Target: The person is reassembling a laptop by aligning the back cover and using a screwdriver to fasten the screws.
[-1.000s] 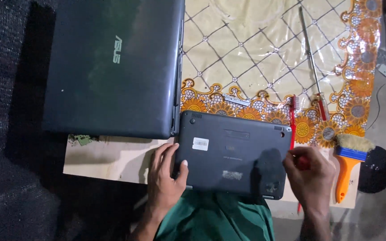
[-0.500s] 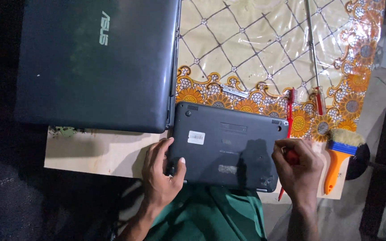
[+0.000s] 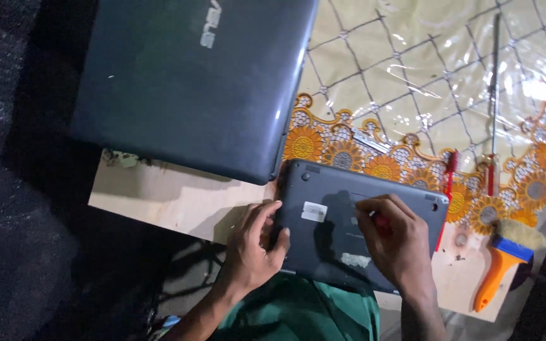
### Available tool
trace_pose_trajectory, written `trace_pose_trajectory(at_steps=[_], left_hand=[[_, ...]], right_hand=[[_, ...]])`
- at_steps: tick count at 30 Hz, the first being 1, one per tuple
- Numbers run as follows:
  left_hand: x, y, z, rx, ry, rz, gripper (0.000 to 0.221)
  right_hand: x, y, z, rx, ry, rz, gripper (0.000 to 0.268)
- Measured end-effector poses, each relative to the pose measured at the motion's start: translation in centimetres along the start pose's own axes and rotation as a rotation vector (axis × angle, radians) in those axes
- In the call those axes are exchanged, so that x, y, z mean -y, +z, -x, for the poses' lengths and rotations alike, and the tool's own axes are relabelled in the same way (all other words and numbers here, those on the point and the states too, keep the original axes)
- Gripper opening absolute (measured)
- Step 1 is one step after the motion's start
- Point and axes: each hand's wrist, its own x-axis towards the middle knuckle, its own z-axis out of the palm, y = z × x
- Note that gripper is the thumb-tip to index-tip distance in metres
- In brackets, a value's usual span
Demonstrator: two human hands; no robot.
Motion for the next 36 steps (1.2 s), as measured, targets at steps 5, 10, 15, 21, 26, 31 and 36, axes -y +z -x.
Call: trace_pose_trajectory(at_steps=[5,10,15,21,26,31,36], left_hand=[[0.6,0.2,-1.7,-0.078,0.11,0.018,0.028],[1.9,0.4,-2.6,-0.167,0.191,-0.046,0.019],[2.2,0.4,-2.7,-0.152,0.182,-0.02,0.017],[3.0,0.3,-2.8,-0.162,0.195,-0.028,0.018],[2.8,0.0,-3.0,-0.129,0.145,-0.003,0.014],[2.9,0.0,-3.0,-0.104,0.133,0.047,0.016],[2.9,-0.3,-3.0,-0.098,0.137,0.081,0.015]], right_hand=[[1.8,1.8,-3.8,0.11,-0.103,0.066,0.005],[2.0,4.2,-6.9,0.177,-0.243,0.092,0.007],[2.2,5.9,-8.6,0.204,-0.351,0.119,0.009],[2.4,6.5,-9.1,0.248,-0.286,0.294,0.014],[4.2,6.3,-9.7,0.304,-0.345,0.437,0.016],[5.4,6.2,-10.4,0.319,-0.362,0.485,0.023],[5.4,6.3,-10.9,0.361,-0.302,0.581,0.017]])
